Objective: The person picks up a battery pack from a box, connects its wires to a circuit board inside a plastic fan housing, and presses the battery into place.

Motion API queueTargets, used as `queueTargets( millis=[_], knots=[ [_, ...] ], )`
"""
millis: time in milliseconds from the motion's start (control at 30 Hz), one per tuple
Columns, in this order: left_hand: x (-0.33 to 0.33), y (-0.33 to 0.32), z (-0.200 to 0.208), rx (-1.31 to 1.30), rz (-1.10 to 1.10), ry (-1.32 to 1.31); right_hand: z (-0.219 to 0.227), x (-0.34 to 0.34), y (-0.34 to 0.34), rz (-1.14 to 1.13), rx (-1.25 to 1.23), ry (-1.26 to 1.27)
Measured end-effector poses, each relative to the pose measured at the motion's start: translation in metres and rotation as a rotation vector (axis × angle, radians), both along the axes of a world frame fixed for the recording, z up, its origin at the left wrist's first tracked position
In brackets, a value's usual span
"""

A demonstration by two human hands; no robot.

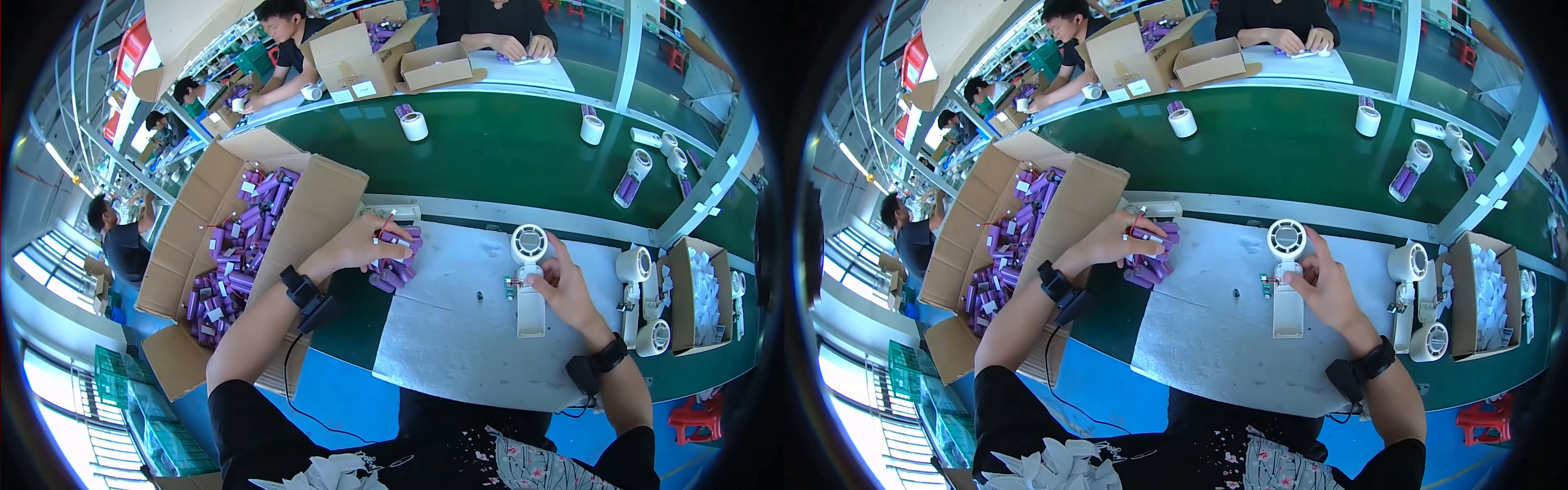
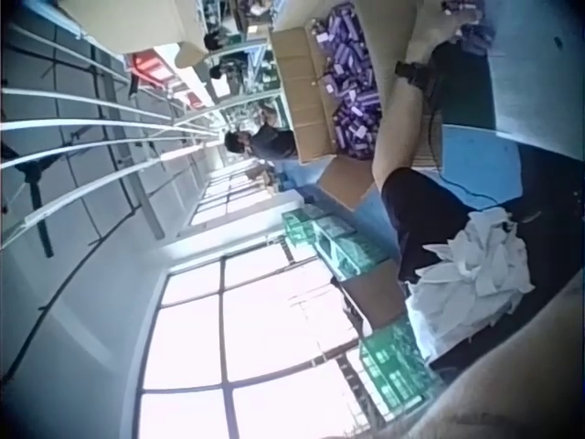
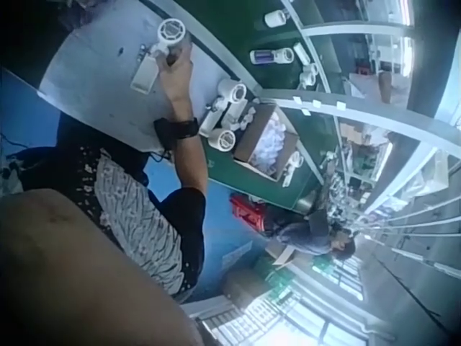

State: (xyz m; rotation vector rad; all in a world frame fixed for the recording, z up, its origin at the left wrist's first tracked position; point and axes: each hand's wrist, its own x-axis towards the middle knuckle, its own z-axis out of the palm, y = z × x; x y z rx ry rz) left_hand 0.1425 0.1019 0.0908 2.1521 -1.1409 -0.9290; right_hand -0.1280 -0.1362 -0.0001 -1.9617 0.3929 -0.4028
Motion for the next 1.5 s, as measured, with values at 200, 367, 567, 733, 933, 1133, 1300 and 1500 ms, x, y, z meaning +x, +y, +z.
queueTargets(
  millis=[200, 367, 567, 733, 933, 1133, 1300, 1500],
  knots=[
    [0.007, 0.002, -0.019, 0.028, -0.132, -0.172, 0.002, -0.001, -0.001, 0.001, -0.008, 0.018],
    [0.006, 0.008, -0.011, 0.096, -0.302, -0.462, 0.000, -0.001, -0.002, 0.012, 0.004, -0.002],
    [-0.001, 0.007, 0.012, 0.240, -0.339, -0.341, -0.001, -0.001, -0.001, 0.016, -0.001, -0.006],
    [-0.008, 0.008, 0.045, 0.189, -0.380, -0.368, -0.002, 0.001, -0.001, 0.011, 0.009, -0.011],
    [0.046, 0.045, 0.135, -0.036, 0.109, -0.204, -0.003, -0.001, 0.000, 0.008, -0.016, -0.014],
    [0.147, 0.109, 0.080, 0.280, 0.374, -0.703, -0.002, 0.000, 0.000, -0.007, -0.056, 0.003],
    [0.179, 0.099, 0.032, 0.156, 0.167, -0.675, -0.006, 0.000, -0.001, 0.001, -0.037, -0.021],
    [0.172, 0.090, 0.032, 0.407, 0.290, -0.814, -0.004, 0.002, -0.001, 0.007, 0.019, -0.016]
  ],
)
